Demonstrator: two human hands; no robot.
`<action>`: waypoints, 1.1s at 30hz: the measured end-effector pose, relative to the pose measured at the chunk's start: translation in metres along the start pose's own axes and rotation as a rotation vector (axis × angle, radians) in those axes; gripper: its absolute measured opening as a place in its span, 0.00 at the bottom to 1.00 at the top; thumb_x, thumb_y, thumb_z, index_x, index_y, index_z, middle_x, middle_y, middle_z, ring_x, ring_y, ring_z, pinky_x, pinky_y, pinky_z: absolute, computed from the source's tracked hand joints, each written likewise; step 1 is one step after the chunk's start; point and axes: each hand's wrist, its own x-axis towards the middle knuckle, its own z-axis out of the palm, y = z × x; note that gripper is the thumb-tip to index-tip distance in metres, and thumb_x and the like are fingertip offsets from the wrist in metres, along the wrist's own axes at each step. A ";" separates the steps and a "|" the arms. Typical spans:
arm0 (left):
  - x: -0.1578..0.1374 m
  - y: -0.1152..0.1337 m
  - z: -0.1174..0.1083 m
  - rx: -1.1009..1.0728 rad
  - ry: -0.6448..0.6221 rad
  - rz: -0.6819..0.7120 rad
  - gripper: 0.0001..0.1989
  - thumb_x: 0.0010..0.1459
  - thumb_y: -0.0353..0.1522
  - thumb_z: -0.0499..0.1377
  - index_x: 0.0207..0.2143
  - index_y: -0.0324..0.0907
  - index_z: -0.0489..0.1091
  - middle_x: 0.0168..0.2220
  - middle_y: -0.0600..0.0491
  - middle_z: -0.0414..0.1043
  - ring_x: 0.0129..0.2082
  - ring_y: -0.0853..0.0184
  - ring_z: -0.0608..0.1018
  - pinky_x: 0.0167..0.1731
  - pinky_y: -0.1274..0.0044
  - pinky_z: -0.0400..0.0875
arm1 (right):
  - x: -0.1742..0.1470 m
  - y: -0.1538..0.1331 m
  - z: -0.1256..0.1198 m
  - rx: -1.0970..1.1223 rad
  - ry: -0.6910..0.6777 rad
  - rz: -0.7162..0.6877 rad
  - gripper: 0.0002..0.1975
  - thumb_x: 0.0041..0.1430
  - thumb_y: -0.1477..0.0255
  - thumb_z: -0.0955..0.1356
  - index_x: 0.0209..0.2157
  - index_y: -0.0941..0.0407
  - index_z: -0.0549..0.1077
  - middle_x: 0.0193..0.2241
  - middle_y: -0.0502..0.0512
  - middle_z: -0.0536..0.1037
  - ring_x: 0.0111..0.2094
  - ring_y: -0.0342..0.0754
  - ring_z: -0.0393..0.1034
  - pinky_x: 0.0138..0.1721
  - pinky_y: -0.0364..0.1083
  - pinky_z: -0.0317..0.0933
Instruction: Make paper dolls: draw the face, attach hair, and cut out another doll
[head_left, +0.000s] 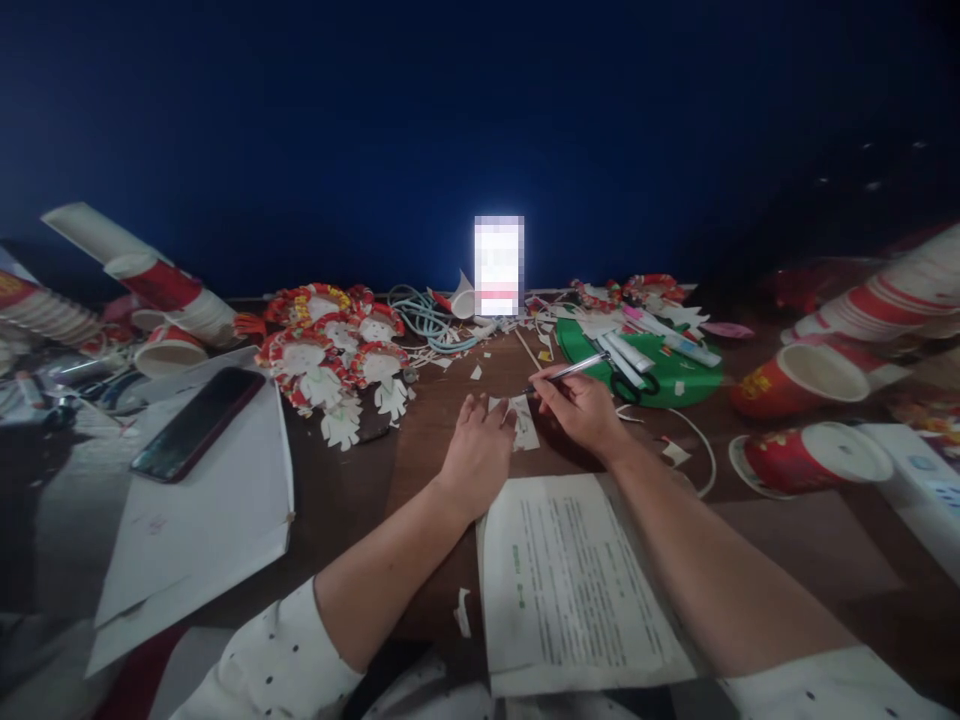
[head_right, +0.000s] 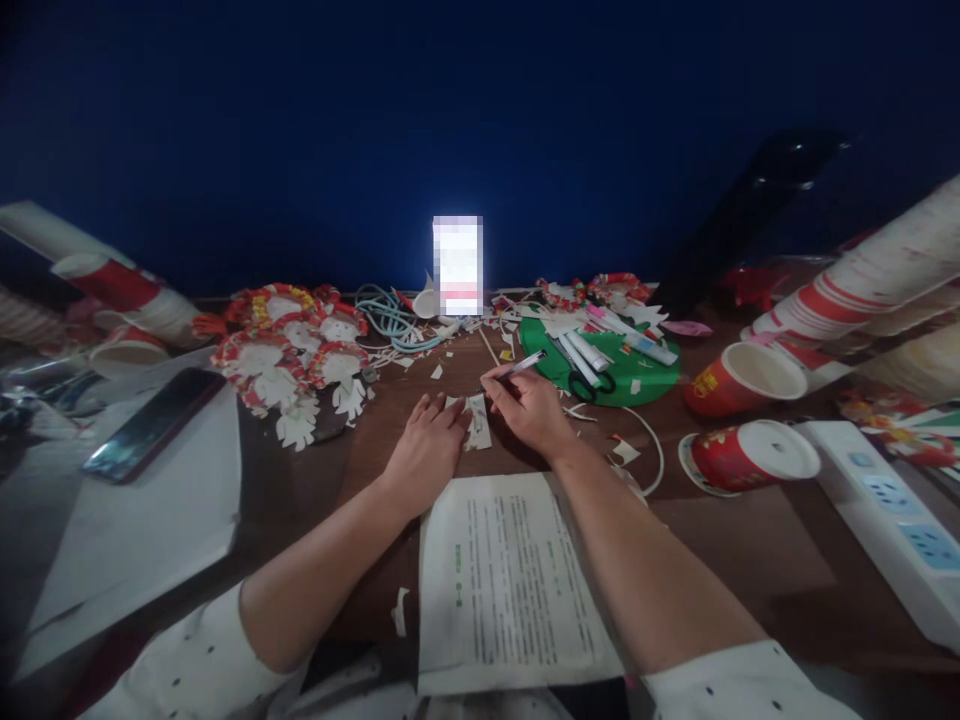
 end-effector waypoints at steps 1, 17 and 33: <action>0.000 0.000 0.000 0.001 0.000 0.000 0.19 0.64 0.26 0.49 0.55 0.35 0.69 0.60 0.42 0.67 0.62 0.52 0.66 0.63 0.57 0.56 | 0.000 0.001 0.001 -0.030 -0.004 -0.020 0.15 0.63 0.58 0.66 0.37 0.55 0.77 0.25 0.52 0.79 0.28 0.48 0.75 0.36 0.46 0.68; 0.004 -0.004 -0.013 -0.033 -0.055 0.077 0.20 0.64 0.25 0.47 0.55 0.31 0.68 0.58 0.40 0.69 0.60 0.59 0.70 0.65 0.65 0.55 | 0.002 0.001 0.008 -0.178 -0.021 -0.113 0.13 0.65 0.62 0.64 0.37 0.54 0.77 0.32 0.55 0.81 0.35 0.50 0.76 0.43 0.47 0.65; 0.004 -0.004 -0.015 -0.035 -0.061 0.078 0.20 0.64 0.24 0.46 0.56 0.32 0.67 0.58 0.40 0.69 0.59 0.61 0.71 0.65 0.66 0.55 | 0.003 0.000 0.010 -0.190 -0.042 -0.111 0.12 0.65 0.62 0.64 0.36 0.53 0.76 0.31 0.54 0.81 0.39 0.52 0.77 0.44 0.48 0.65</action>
